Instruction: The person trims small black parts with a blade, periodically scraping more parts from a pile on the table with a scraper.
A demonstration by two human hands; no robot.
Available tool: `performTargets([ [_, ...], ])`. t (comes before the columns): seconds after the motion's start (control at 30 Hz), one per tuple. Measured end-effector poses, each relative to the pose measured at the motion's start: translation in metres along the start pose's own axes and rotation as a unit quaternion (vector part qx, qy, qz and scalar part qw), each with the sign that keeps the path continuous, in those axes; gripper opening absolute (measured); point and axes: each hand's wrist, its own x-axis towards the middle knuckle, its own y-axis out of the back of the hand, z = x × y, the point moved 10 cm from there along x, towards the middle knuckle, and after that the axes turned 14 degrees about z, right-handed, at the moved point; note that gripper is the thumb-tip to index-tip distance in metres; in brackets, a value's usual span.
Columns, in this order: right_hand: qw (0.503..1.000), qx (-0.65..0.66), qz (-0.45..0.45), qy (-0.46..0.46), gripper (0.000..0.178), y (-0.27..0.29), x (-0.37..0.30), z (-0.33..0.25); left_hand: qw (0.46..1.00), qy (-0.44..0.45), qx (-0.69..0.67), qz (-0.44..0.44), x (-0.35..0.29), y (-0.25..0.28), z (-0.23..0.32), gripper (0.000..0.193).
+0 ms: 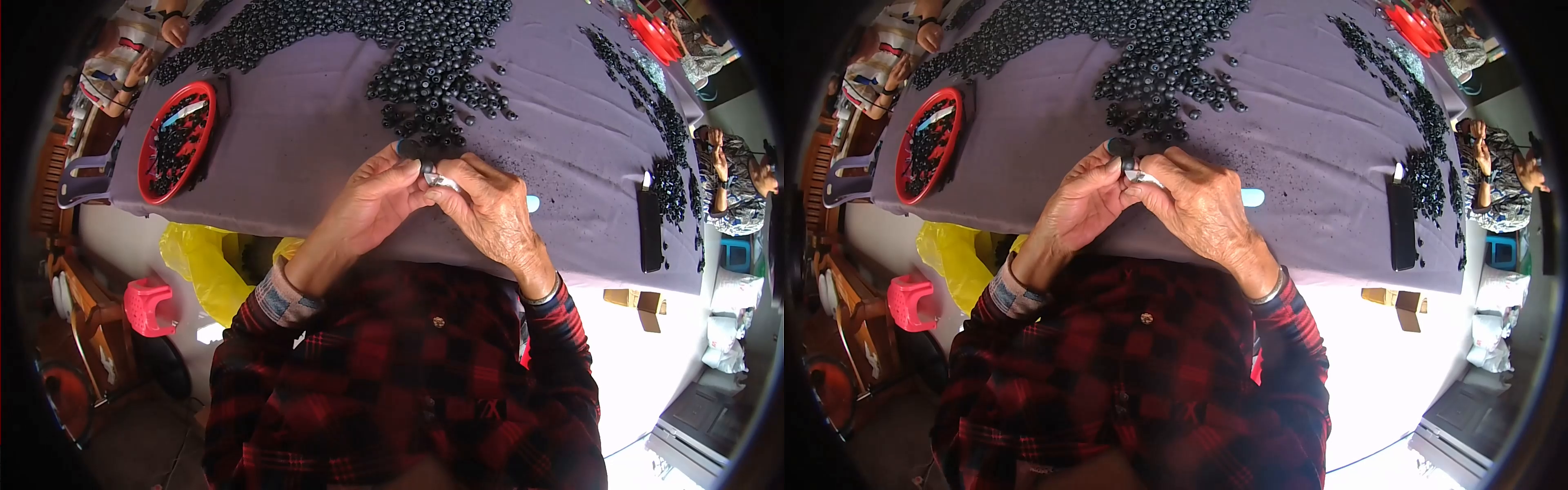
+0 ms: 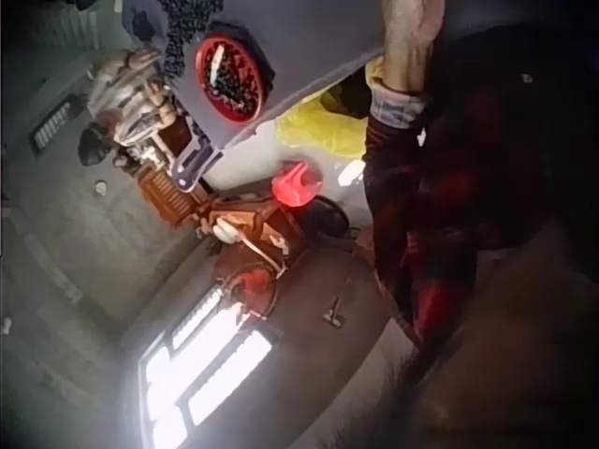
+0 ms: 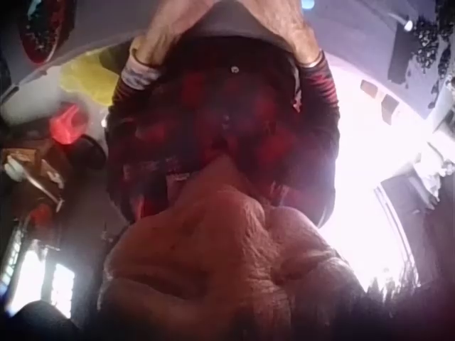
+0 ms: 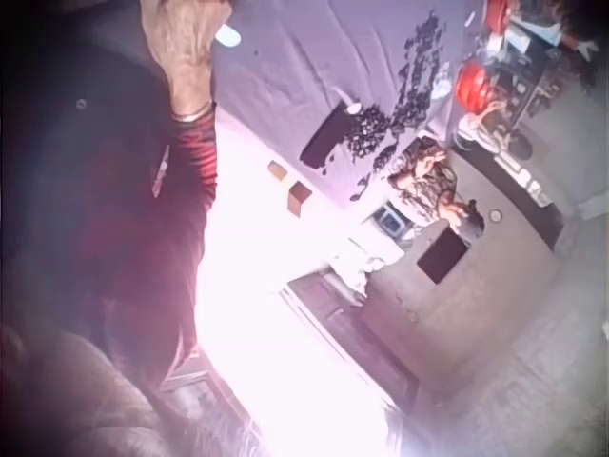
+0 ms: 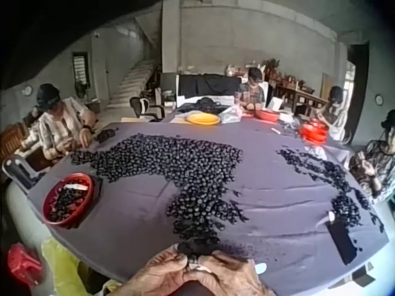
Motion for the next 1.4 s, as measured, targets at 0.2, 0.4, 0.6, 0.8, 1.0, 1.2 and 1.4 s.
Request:
performTargets([
  [0.2,0.999,0.017,0.001,-0.027,0.02,0.002,0.001,0.003,0.999,0.023,0.015,0.029,0.0,0.004,-0.005,0.022],
  [0.4,0.998,0.047,-0.027,-0.039,0.016,-0.003,-0.001,0.008,1.0,0.021,0.019,0.002,0.0,0.007,-0.003,0.023],
  [0.6,0.982,0.019,0.045,-0.183,0.016,0.032,0.005,0.055,0.991,0.099,0.086,0.006,-0.014,-0.008,-0.036,0.03],
  [0.8,0.98,0.114,-0.086,-0.138,0.026,0.011,-0.001,0.013,0.992,0.094,0.075,0.026,-0.014,0.001,-0.038,0.03],
  [1.0,0.969,0.192,-0.075,-0.135,0.011,-0.014,-0.009,0.004,0.987,0.13,0.099,0.003,-0.019,0.01,-0.031,0.03],
  [1.2,0.991,0.001,-0.045,-0.124,0.025,-0.012,0.018,0.03,0.986,0.046,0.127,0.1,-0.022,0.033,0.014,0.031],
  [1.4,0.996,-0.057,-0.061,-0.042,0.02,-0.025,0.025,0.042,0.753,-0.258,0.562,0.225,-0.019,0.066,0.116,0.022],
])
